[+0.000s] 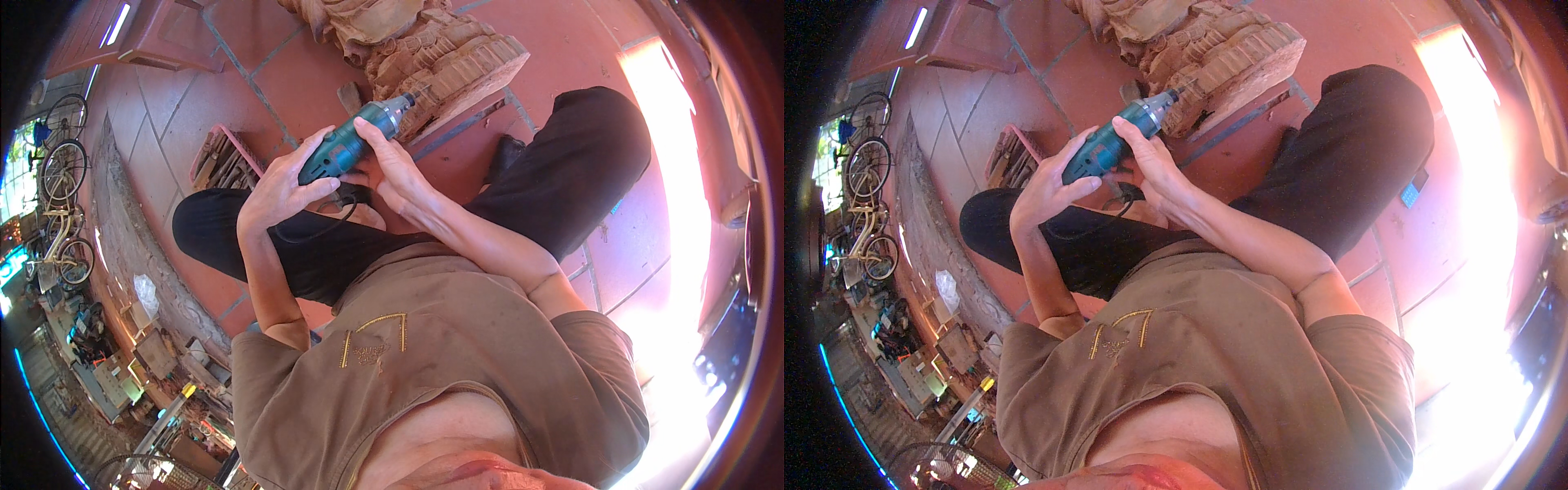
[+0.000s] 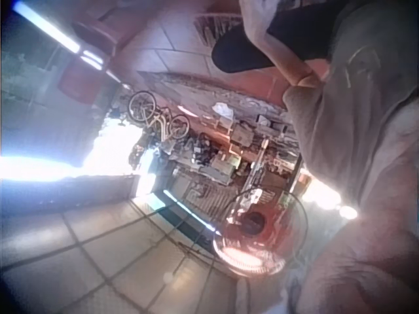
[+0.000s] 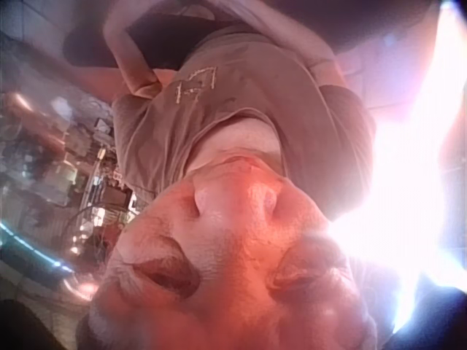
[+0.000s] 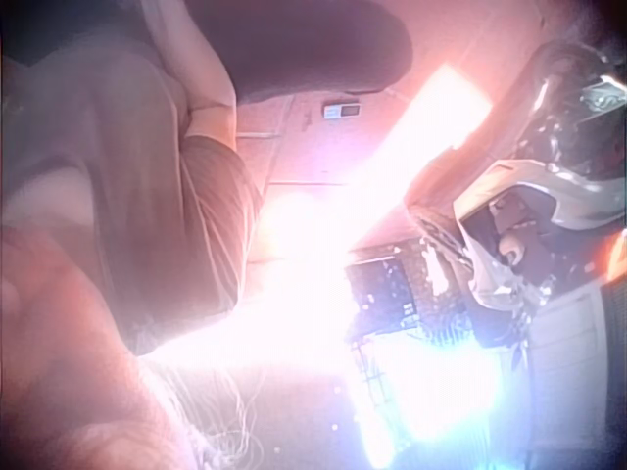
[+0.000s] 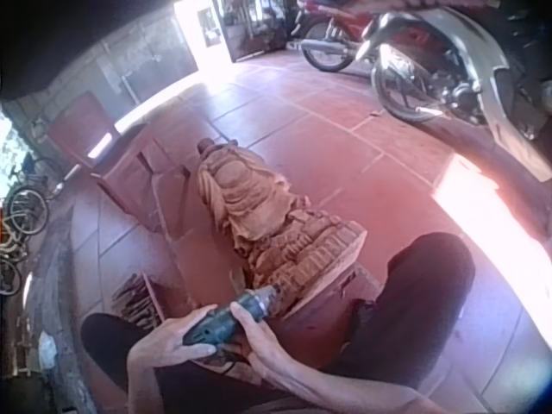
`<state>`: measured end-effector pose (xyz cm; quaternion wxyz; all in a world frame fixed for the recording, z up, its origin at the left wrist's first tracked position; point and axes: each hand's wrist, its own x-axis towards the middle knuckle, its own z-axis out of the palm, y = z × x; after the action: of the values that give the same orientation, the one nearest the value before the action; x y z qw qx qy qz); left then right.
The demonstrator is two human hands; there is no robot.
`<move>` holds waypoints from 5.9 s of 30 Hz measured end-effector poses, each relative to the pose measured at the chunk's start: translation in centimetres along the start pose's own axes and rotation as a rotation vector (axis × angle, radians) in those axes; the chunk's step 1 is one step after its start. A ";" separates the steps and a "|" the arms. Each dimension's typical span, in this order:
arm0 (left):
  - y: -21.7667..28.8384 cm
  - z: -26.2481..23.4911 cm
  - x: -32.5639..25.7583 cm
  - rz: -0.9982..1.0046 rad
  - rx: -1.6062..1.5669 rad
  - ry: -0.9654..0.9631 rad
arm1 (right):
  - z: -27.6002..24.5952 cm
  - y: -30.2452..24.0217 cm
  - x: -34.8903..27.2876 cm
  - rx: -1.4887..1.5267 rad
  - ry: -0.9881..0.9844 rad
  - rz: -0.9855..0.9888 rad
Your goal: The person uses a handheld rotary tool to carve details into a wooden sculpture of a seated figure. They hold the tool with both hands and work on the base and lower sections of the sculpture, then briefly inspect the carved area.
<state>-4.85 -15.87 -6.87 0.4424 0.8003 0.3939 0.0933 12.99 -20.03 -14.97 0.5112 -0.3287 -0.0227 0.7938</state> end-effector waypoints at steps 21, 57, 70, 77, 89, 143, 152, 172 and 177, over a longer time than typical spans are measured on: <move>2.4 0.8 1.3 0.000 -0.193 0.188 | 0.4 -5.0 -0.4 -0.117 -0.081 -0.164; 0.2 -0.6 0.1 0.254 -0.338 0.261 | 1.2 -6.8 -1.9 -0.146 -0.123 -0.151; 0.8 -0.2 0.1 0.156 -0.235 0.306 | 1.0 -6.7 -1.4 -0.205 -0.156 -0.169; 2.6 2.3 3.0 0.089 0.150 0.323 | 0.8 -5.6 -1.5 -0.289 -0.150 -0.293; 3.1 2.1 2.7 0.114 -0.151 0.516 | 3.7 -6.6 -2.9 -0.695 -0.168 -0.400; -16.2 5.6 -27.2 -0.750 0.055 1.364 | 1.5 -10.7 -1.4 -0.468 -0.083 -0.387; -23.8 5.8 -20.6 -0.859 0.075 1.122 | -2.4 -13.4 -2.5 -0.410 0.140 -0.420; -26.8 4.1 -16.3 -0.931 0.328 1.072 | -5.7 -13.8 -2.3 -0.251 0.134 -0.381; -28.7 4.4 -17.4 -0.810 0.251 1.049 | -6.2 -13.5 -1.6 -0.299 0.109 -0.420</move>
<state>-30.10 -22.46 -28.48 0.0962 0.4835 0.8334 0.2499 27.58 -16.81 -13.99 0.6111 -0.4308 -0.1799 0.6392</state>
